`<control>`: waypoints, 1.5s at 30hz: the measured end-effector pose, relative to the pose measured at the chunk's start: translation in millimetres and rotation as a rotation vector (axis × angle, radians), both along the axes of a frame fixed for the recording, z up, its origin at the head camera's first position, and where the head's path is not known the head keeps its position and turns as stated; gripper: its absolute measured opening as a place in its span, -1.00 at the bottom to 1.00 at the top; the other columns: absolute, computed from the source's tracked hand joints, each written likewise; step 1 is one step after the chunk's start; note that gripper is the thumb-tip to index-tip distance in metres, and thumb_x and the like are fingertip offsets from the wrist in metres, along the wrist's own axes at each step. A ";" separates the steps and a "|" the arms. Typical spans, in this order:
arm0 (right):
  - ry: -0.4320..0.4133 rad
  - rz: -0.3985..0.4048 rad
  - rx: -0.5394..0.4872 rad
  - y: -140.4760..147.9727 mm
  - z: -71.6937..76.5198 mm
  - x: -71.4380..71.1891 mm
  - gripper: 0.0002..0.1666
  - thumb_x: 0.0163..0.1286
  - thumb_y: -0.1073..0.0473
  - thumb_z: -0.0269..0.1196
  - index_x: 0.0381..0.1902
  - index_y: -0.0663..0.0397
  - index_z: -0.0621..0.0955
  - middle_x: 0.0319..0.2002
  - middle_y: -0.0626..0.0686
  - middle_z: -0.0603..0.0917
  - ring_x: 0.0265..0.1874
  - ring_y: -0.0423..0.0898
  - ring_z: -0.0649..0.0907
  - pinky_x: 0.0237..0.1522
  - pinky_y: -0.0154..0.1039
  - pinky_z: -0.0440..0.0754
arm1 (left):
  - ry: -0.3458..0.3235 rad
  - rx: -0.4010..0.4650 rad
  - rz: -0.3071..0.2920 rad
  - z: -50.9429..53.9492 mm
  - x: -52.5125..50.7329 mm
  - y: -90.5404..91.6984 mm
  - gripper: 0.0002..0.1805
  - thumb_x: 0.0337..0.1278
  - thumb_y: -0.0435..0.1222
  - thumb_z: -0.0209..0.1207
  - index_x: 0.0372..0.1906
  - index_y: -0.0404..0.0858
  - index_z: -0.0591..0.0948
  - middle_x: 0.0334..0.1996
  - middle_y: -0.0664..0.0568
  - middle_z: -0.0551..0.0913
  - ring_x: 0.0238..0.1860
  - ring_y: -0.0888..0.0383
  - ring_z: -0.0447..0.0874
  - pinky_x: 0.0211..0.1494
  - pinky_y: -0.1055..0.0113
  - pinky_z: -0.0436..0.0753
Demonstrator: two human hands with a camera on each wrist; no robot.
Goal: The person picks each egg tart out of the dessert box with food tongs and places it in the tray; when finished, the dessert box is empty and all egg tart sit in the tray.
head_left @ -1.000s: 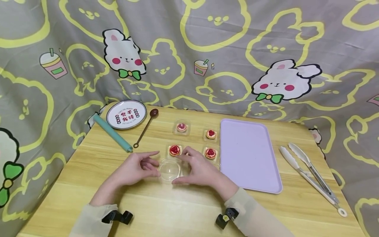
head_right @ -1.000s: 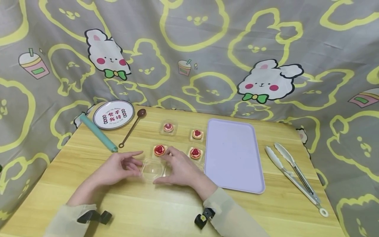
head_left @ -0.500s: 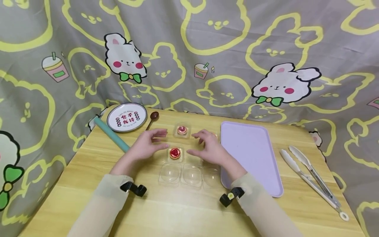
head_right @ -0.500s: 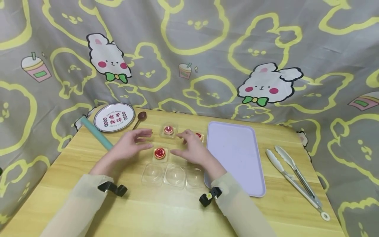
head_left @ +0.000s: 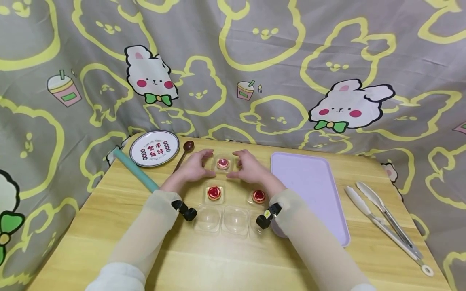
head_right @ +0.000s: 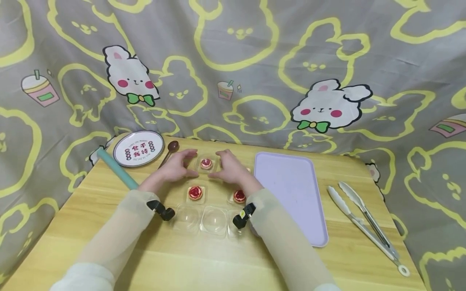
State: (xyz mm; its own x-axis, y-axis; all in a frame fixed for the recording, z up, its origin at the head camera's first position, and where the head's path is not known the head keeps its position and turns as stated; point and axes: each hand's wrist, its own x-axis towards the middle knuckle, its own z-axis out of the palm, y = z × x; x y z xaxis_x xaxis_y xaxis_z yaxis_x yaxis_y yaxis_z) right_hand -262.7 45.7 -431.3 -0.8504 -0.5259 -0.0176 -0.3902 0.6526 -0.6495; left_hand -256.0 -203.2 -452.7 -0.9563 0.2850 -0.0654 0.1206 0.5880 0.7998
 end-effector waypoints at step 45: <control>-0.088 0.023 -0.109 -13.6 -6.9 -27.6 -0.07 -0.17 0.16 0.80 0.15 0.11 0.56 -0.12 0.09 0.66 -0.15 0.01 0.61 -0.01 -0.10 0.62 | -0.071 0.101 -0.057 -16.3 -14.4 2.8 -0.23 -0.10 -0.35 0.65 0.33 -0.25 0.64 0.20 -0.08 0.67 0.26 -0.06 0.57 0.52 0.01 0.37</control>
